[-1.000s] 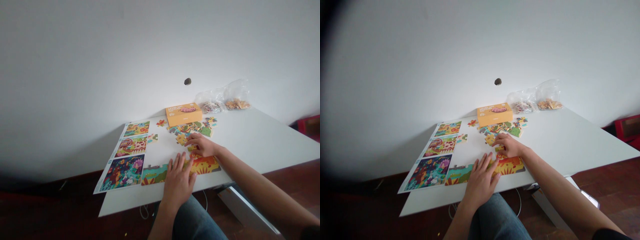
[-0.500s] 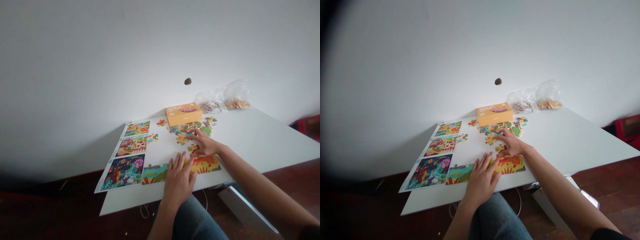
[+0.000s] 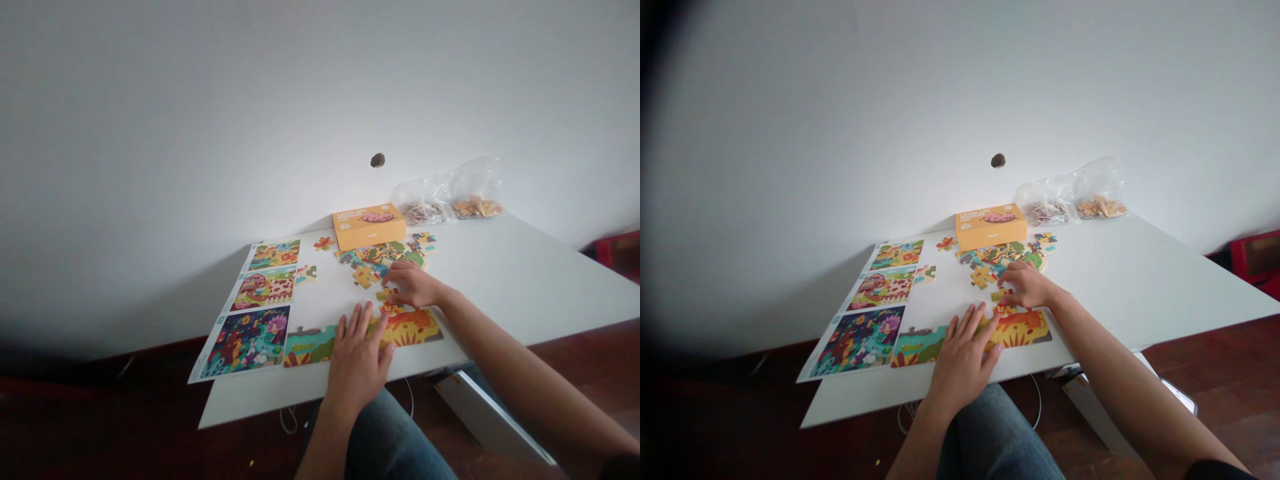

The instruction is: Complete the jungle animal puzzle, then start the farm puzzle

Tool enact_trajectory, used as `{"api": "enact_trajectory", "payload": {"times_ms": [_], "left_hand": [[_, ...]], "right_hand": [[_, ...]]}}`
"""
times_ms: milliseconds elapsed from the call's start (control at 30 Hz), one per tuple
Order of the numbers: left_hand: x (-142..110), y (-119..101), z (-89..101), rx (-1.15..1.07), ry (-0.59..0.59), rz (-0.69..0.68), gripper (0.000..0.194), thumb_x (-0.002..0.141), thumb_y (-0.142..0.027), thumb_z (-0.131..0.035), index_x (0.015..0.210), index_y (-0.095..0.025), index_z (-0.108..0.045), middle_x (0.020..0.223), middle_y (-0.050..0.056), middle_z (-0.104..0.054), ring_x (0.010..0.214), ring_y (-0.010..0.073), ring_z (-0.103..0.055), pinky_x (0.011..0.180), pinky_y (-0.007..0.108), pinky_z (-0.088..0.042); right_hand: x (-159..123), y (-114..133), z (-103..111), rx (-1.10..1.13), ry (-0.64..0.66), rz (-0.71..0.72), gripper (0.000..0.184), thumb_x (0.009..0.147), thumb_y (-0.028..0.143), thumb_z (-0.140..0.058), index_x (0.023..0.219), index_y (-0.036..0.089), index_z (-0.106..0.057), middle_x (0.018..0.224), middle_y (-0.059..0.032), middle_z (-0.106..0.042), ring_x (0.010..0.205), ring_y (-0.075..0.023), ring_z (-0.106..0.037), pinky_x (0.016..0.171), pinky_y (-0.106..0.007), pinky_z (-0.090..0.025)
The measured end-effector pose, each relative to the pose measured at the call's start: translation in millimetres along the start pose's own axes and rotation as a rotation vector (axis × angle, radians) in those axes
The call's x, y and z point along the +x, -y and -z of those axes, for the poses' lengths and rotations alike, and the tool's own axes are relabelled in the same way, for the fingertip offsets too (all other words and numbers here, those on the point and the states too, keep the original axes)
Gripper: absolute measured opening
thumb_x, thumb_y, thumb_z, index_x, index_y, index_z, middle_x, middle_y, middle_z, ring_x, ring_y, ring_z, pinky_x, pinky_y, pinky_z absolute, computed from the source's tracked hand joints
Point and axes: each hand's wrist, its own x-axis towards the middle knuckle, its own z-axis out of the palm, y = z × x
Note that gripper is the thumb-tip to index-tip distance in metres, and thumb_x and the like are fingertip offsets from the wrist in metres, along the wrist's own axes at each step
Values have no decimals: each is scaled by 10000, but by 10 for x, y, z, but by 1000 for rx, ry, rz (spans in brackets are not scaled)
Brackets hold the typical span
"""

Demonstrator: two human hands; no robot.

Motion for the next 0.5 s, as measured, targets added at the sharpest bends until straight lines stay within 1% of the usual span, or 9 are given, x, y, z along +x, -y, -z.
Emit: {"api": "enact_trajectory", "payload": {"times_ms": [33, 100, 167, 267, 400, 500], "left_hand": [[0, 0, -1, 2, 0, 0, 537, 958, -406, -464, 1485, -328, -395, 1606, 20, -288, 1485, 267, -243, 1198, 543, -249], [1, 1, -3, 7, 1, 1, 540, 957, -405, -464, 1487, -329, -390, 1607, 17, -284, 1487, 264, -239, 1199, 540, -249], [2, 1, -4, 13, 1, 0, 541, 957, -402, -463, 1488, -331, -387, 1610, 14, -278, 1488, 262, -235, 1201, 538, -247], [4, 1, -7, 19, -1, -1, 543, 953, -394, -470, 1487, -333, -389, 1610, 13, -279, 1483, 268, -247, 1200, 541, -250], [1, 1, -6, 19, -2, -4, 534, 955, -394, -470, 1481, -326, -402, 1606, 19, -288, 1481, 273, -251, 1200, 539, -250], [-2, -2, 1, 21, 2, -7, 528, 959, -395, -465, 1479, -333, -401, 1609, 16, -281, 1484, 271, -245, 1200, 540, -250]], "right_hand": [[5, 9, -2, 3, -10, -26, 334, 793, 487, -714, 938, 187, -701, 864, -71, -626, 852, -219, -554, 819, -363, -399], [14, 21, -11, 7, -27, -62, 326, 821, 496, -676, 789, 172, -656, 723, -44, -605, 732, -181, -530, 730, -317, -385], [20, 29, -21, 14, -27, -51, 340, 806, 492, -688, 709, 175, -611, 690, -34, -596, 696, -165, -514, 689, -297, -366], [24, 40, -30, 58, -28, -30, 336, 761, 477, -729, 715, 179, -580, 696, -18, -594, 679, -151, -503, 657, -281, -350], [30, 52, -30, 126, -23, -57, 341, 748, 458, -743, 719, 180, -546, 690, 4, -585, 645, -129, -481, 643, -272, -342], [35, 45, -29, 145, -18, -65, 349, 740, 464, -752, 738, 179, -551, 710, -3, -596, 678, -139, -494, 660, -274, -346]]}}
